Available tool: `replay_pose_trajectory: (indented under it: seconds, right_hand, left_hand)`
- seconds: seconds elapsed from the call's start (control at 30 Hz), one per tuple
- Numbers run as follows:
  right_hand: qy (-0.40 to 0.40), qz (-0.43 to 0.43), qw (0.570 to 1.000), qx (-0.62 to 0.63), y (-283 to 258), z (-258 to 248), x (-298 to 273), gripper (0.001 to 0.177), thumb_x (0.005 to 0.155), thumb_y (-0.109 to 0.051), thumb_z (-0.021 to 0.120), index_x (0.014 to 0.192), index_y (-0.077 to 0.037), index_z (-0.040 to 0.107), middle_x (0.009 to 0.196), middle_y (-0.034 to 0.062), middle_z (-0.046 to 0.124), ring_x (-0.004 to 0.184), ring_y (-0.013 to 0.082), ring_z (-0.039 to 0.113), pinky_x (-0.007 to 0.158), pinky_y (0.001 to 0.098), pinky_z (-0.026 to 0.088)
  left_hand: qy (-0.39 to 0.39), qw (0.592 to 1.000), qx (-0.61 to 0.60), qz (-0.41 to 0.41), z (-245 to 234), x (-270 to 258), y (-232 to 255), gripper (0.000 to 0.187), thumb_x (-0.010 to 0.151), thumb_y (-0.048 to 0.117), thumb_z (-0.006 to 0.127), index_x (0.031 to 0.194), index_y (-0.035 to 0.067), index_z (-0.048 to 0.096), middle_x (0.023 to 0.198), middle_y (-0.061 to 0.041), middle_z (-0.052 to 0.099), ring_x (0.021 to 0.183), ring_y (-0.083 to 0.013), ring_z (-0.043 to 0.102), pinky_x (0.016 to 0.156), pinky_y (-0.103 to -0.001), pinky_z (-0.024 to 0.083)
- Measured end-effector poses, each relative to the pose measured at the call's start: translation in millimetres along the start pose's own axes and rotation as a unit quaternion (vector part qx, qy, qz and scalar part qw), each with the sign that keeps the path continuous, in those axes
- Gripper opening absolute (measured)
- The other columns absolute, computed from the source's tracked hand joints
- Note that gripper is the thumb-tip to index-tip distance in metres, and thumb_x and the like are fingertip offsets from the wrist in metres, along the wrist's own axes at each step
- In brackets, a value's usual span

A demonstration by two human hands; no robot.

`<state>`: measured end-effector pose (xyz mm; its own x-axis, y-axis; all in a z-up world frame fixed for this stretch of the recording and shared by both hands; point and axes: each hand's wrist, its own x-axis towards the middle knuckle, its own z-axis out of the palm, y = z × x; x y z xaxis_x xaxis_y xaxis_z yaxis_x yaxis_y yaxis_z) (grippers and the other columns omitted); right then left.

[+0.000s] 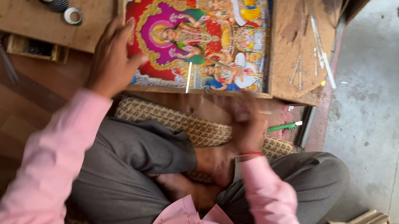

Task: The person places a printed religious image into a wooden frame, covers it with a clear sheet, and secures the edges with patterned tape. The person uses a ruler and a green tool to smooth the sheet and then applies tape around the perimeter to finish the frame.

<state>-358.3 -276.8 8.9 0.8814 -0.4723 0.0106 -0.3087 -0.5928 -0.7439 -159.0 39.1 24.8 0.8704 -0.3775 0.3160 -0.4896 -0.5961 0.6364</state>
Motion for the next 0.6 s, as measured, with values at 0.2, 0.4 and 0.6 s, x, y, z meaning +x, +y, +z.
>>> replay_pose_trajectory:
  seconds: [0.2,0.4,0.6]
  right_hand:
    - [0.042,-0.122,0.988,-0.084,50,-43,50,0.055,0.071,-0.014,0.095,0.122,-0.009,0.076,0.120,0.0114,0.073,0.093,0.0237,0.071,0.073,0.0328,0.059]
    - [0.110,-0.129,0.985,-0.035,59,-25,47,0.040,0.077,-0.011,0.091,0.115,-0.009,0.079,0.111,0.0085,0.076,0.089,0.0183,0.074,0.075,0.0304,0.060]
    - [0.099,-0.137,0.985,-0.035,69,-29,44,0.038,0.078,-0.012,0.092,0.113,-0.007,0.080,0.108,0.0083,0.076,0.088,0.0161,0.073,0.076,0.0288,0.060]
  left_hand:
    - [-0.026,0.992,0.032,-0.117,-23,-80,40,0.069,0.073,0.006,0.085,0.135,-0.004,0.057,0.136,-0.030,0.057,0.122,-0.0487,0.056,0.100,-0.051,0.048]
    - [0.005,0.993,0.063,-0.100,-11,-81,25,0.031,0.085,0.001,0.075,0.115,-0.003,0.069,0.121,-0.021,0.070,0.105,-0.0418,0.068,0.088,-0.047,0.055]
    - [0.005,0.989,0.091,-0.119,-3,-77,11,0.028,0.089,0.001,0.074,0.117,-0.003,0.072,0.125,-0.023,0.069,0.103,-0.0406,0.069,0.088,-0.046,0.056]
